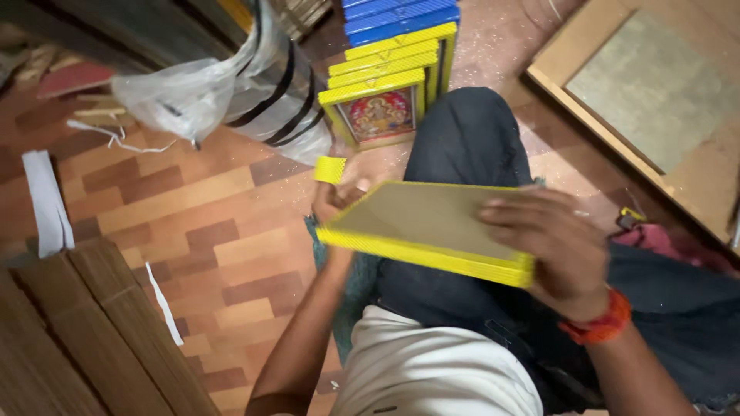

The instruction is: The person sits on the floor and wraps yellow perforated tape around the edges of small framed religious pictures, pressing the tape down along each side. They set finished taped frames on a stack beside them and pick up the next untaped frame to continue.

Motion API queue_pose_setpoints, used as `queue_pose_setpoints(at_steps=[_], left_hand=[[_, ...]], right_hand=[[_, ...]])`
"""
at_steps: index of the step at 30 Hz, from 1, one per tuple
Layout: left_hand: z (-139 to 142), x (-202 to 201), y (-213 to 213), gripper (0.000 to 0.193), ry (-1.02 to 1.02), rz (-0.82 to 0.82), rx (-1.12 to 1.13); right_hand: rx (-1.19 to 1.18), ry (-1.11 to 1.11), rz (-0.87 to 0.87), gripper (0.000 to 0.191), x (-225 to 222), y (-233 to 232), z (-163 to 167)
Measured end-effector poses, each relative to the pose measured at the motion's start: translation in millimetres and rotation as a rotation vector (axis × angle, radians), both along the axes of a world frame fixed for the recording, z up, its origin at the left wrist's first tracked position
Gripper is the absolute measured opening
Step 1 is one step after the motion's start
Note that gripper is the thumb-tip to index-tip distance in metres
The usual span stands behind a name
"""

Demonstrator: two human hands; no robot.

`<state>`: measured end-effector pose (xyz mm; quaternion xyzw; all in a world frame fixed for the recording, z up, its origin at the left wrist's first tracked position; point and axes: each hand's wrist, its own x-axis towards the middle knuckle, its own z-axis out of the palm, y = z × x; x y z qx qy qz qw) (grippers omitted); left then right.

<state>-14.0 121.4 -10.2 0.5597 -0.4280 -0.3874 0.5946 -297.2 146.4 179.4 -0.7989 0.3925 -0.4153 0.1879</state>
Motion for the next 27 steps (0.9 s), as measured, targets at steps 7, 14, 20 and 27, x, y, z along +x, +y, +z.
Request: queue_pose_setpoints(at_steps=[7,14,20,27], left_hand=[[7,100,-5,0.058,0.395,0.418,0.057],[15,75,17,0.062,0.225,0.250,0.056],[33,31,18,0.058,-0.047,-0.127,-0.055],[95,-77,-28,0.050,-0.502,-0.743,-0.222]], right_hand=[[-0.273,0.609,0.213,0.058,104,-71,-39],[-0.319,0.599,0.068,0.044,153,-120,-76],[-0.133,0.316,-0.086,0.038,94,-91,-62],[0.272,0.027,-0.425,0.029,-39,-3,-76]])
